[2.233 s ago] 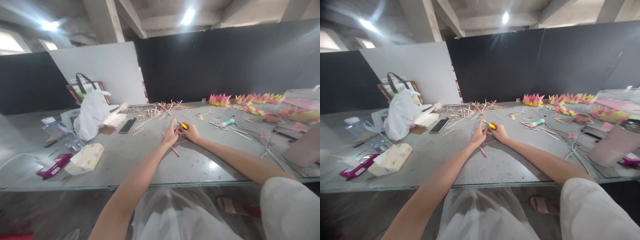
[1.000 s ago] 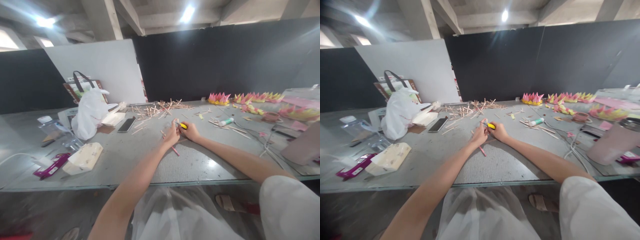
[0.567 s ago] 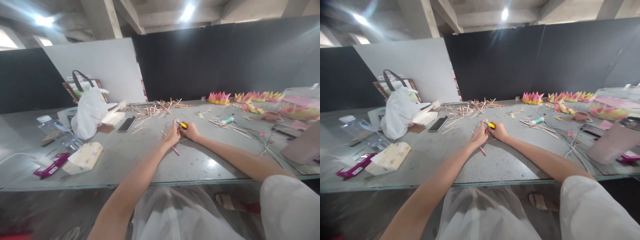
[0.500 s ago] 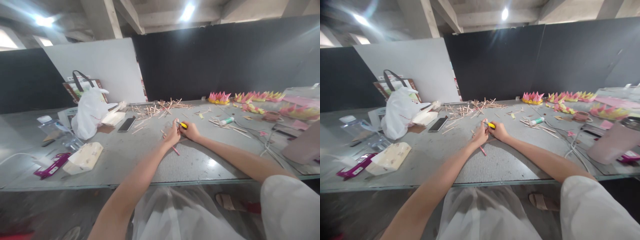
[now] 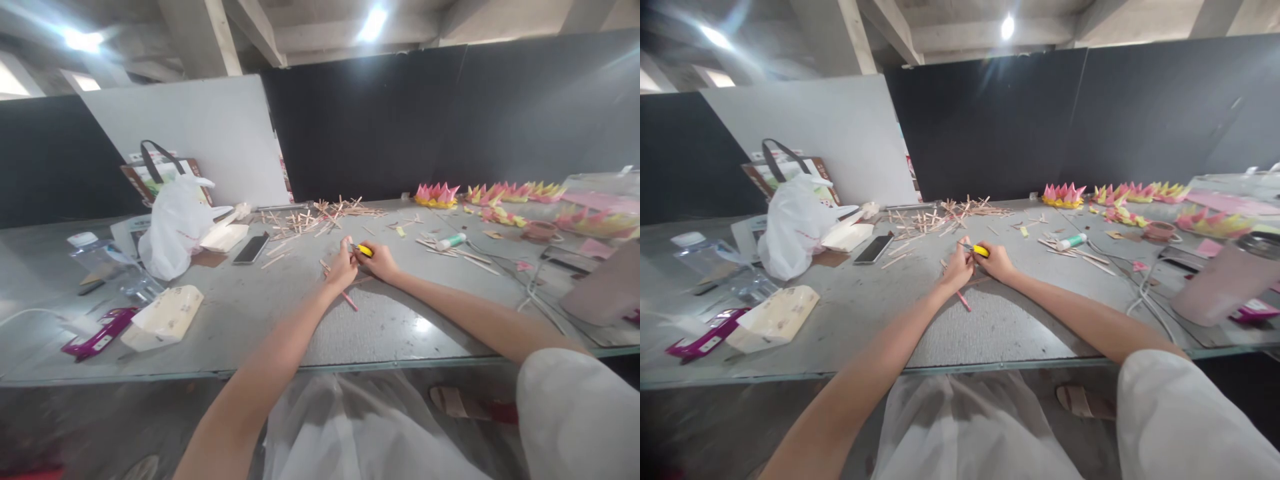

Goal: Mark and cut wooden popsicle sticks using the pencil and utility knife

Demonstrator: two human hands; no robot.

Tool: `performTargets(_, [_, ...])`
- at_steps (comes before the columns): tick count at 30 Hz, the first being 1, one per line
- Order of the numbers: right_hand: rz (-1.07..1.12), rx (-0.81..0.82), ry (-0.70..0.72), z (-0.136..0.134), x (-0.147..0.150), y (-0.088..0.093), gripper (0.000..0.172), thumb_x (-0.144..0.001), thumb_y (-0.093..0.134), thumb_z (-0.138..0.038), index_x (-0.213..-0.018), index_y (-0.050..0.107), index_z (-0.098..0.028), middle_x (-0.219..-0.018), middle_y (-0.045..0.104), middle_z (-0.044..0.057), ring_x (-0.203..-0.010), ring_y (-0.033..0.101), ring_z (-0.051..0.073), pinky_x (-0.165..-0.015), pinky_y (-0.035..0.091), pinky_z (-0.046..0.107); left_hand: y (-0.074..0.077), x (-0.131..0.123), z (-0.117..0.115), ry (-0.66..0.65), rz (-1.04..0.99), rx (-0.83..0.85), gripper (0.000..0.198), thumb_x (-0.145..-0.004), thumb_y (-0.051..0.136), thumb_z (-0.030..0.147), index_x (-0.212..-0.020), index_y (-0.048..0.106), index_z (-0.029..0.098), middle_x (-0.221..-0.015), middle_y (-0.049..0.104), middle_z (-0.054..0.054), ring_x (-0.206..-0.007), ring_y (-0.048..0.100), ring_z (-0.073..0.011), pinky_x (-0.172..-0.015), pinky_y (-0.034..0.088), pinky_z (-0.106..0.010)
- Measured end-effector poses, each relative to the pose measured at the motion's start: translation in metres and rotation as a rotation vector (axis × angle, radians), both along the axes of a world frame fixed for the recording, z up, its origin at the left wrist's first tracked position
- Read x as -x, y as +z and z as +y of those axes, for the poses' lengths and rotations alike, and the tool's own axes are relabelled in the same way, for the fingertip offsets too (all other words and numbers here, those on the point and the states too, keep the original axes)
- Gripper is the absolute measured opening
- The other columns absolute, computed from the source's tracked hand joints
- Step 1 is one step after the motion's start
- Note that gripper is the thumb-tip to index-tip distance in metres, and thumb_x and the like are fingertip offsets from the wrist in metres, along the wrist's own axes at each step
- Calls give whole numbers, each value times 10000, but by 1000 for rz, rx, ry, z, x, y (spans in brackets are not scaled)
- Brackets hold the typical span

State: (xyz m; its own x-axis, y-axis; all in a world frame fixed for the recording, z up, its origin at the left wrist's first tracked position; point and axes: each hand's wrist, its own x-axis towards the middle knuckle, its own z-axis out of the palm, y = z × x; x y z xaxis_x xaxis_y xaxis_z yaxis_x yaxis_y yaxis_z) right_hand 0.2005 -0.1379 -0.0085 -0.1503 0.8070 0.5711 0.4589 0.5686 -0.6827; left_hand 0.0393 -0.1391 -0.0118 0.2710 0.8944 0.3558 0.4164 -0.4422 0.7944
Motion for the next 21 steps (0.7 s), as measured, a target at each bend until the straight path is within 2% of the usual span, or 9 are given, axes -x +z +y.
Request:
performTargets(10, [-64,7,-25,3,0,-2,264,-891,571,-372,-707,640,-197,-644,663,21,-597,530,155,-619,377,263,3,3,-2,-18,101,-13,688,-960,488,139,-1611,266,121,-659,596,34,-602,601,-182,-664,495,-289])
performTargets(21, [-76,-9,-50,4,0,-2,226,-861,559,-359,-726,636,-194,-633,645,18,-591,498,151,-602,365,257,3,3,-3,-5,109,-11,657,-962,458,134,-1600,303,124,-678,618,12,-613,621,-191,-665,505,-296])
